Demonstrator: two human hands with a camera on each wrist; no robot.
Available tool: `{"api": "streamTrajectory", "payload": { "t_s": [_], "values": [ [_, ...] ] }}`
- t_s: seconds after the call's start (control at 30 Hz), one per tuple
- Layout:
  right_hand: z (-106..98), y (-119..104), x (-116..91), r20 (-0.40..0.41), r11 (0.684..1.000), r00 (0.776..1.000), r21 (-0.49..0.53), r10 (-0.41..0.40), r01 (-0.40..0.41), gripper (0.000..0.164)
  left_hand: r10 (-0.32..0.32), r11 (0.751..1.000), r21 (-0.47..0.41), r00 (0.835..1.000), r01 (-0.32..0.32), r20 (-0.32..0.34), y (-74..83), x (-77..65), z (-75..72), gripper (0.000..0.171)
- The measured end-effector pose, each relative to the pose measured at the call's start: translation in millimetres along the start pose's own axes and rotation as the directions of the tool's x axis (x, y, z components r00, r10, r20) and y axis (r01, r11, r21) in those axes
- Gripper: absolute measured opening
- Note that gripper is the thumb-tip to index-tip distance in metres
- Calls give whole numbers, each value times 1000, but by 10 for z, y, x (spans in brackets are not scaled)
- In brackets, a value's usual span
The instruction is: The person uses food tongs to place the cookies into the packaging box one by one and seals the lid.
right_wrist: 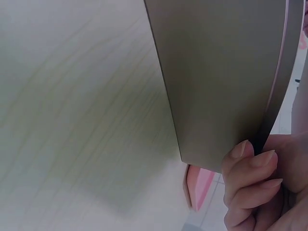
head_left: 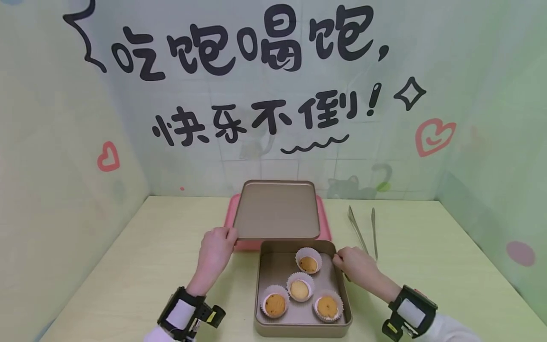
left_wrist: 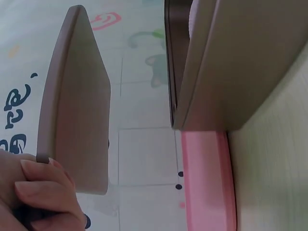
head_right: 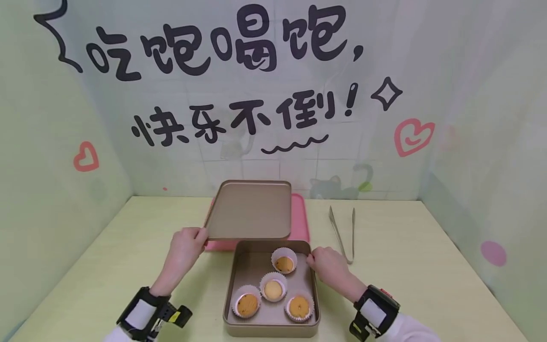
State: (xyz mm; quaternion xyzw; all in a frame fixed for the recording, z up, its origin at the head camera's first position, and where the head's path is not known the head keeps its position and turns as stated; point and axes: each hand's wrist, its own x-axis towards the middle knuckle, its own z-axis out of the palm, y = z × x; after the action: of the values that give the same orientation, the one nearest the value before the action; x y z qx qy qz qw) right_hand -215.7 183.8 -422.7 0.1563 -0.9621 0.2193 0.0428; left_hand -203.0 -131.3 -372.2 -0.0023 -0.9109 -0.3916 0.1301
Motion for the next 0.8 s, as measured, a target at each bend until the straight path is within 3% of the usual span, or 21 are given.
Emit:
{"api": "streamTrajectory", "payload": {
  "t_s": [0.1,0.23,0.37,0.43,0.6,0.67,0.8],
  "values": [
    [-15,7,-2,21,1000,1000,27,9,-10,35,13,1000,-18,1000,-12,9,78,-6,107,35],
    [-103,48,23,118,989,993,143,22,-39,37,27,999,-31,999,-26,19,127,-21,184,37],
    [-256,92,141,121,947,992,311,39,-76,39,47,999,-23,999,-46,15,145,-34,218,39],
    [-329,98,226,108,891,992,443,60,-102,40,59,998,-27,998,-58,12,148,-43,232,39],
    [-455,62,399,190,653,971,719,144,-238,50,84,996,-43,996,-83,27,164,-88,264,35],
    [-479,35,439,215,614,963,742,165,-271,49,84,996,-42,996,-83,34,176,-111,269,35],
    [-488,16,487,213,589,965,764,155,-263,33,96,995,-32,991,-94,91,201,-134,239,34]
  ]
}}
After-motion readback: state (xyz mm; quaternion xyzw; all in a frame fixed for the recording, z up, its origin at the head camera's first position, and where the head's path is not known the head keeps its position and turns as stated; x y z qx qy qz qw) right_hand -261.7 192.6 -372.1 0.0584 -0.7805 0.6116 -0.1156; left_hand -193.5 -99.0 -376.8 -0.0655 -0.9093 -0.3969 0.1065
